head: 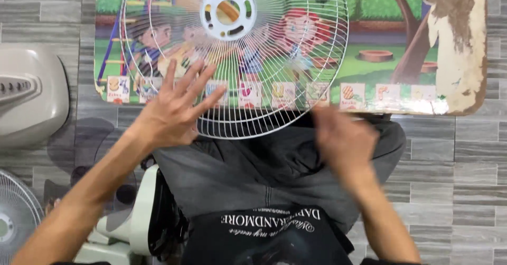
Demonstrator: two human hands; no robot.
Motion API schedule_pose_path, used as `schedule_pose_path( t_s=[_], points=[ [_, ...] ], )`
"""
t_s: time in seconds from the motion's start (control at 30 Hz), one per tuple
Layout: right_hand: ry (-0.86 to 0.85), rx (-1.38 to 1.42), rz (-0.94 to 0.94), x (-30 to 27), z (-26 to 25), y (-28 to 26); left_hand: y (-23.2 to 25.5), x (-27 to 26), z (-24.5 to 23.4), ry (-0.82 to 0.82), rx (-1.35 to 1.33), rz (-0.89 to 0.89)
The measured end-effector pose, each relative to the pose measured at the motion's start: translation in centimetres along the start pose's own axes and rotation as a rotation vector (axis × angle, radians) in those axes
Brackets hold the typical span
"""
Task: Cleaning a fan guard using a toothbrush to remove dust from the wires
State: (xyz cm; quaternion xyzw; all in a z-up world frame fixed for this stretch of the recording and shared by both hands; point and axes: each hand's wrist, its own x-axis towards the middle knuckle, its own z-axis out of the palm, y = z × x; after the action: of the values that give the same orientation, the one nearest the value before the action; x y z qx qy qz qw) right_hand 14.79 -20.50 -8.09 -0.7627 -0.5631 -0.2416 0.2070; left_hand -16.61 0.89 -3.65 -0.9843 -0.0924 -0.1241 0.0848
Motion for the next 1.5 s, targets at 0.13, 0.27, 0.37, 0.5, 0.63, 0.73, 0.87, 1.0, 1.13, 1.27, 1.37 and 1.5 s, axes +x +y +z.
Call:
schedule_pose_path(
  t_s=[0.13,0.27,0.37,0.5,0.63,0.73,0.87,1.0,1.13,1.27,1.37,1.5],
  points=[
    [-0.015,-0.209,0.037,0.4,-0.3,0.7,-1.7,-0.3,0.3,-0.034,0.002,0.015],
    [-0.114,0.346,-0.009,-2.7,-2.1,-2.7,-1.8,-0.1,-0.4,0.021,0.018,0.051],
    [-0.129,0.251,0.061,-2.4,-1.3,-0.8,-1.7,-0.1,-0.8,0.034,0.005,0.066],
    [-0.165,0.557,0.101,-4.1,-2.9,-5.4,-1.3,0.1,-1.9,-0.229,-0.169,-0.051],
    [-0.184,0.494,0.129,-4.5,-2.4,-5.1,-1.1,-0.2,-1.8,-0.233,-0.188,-0.070],
    [-0.191,0.459,0.315,-3.8,-2.7,-5.3,-1.2,-0.2,-1.9,-0.234,-0.184,-0.074],
    [-0.219,0.580,0.312,-4.4,-2.1,-5.1,-1.4,-0.2,-1.4,-0.240,-0.176,-0.066],
    [-0.170,0.712,0.358,-5.8,-0.7,-4.7,-1.2,0.2,-2.0,-0.235,-0.139,-0.046],
    [-0.256,0.634,0.285,-5.1,-0.5,-3.9,-1.0,0.1,-2.1,-0.168,-0.191,-0.065],
    [-0.252,0.558,0.358,-4.6,-2.4,-4.7,-0.8,-0.1,-2.1,-0.191,-0.173,-0.059],
    [-0.252,0.578,0.358,-5.0,-1.3,-3.4,-1.1,0.1,-1.9,-0.193,-0.172,-0.057],
    [-0.225,0.646,0.286,-5.5,-1.1,-4.3,-1.1,0.0,-2.0,-0.226,-0.164,-0.061]
  ],
)
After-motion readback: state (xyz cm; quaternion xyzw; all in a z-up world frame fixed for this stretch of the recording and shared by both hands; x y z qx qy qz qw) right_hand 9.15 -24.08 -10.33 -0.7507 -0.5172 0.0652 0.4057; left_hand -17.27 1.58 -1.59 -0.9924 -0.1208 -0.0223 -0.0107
